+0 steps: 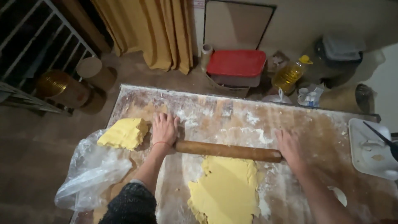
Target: Rolling out dough on a floured wooden table and using a circular cutter to shape cookies.
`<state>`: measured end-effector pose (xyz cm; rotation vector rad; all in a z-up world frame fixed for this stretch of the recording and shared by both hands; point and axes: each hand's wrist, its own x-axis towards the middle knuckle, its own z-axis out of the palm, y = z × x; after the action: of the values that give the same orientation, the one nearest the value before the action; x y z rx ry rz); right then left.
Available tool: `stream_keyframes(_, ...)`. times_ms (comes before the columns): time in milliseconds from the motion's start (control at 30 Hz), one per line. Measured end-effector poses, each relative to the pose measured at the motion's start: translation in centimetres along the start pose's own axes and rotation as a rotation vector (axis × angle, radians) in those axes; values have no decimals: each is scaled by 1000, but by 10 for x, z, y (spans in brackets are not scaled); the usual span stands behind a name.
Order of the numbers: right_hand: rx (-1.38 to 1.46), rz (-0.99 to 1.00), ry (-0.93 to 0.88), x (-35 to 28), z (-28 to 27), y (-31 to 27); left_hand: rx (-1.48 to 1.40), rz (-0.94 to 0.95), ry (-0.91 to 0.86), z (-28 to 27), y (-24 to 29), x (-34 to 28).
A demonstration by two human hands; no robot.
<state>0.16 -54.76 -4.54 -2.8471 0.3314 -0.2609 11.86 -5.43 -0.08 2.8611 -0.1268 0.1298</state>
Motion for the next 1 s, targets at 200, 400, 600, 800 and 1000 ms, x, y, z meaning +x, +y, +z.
stream_keyframes(200, -65, -50, 60, -29, -13, -4, -90, 97, 96, 17, -18, -18)
stream_keyframes(400, -66, -213, 208, -66, -35, -14, -89, 104, 27, -4, -15, -44)
stream_keyframes(600, 43, -268, 169, -105, -68, -28, -84, 194, 43, -17, -21, -70)
stream_keyframes(800, 74, -154, 180, -151, -45, -10, -272, 133, -65, -39, -22, -112)
stream_keyframes(1000, 137, -25, 139, -194, -34, -3, -188, 259, 30, -43, -28, -141)
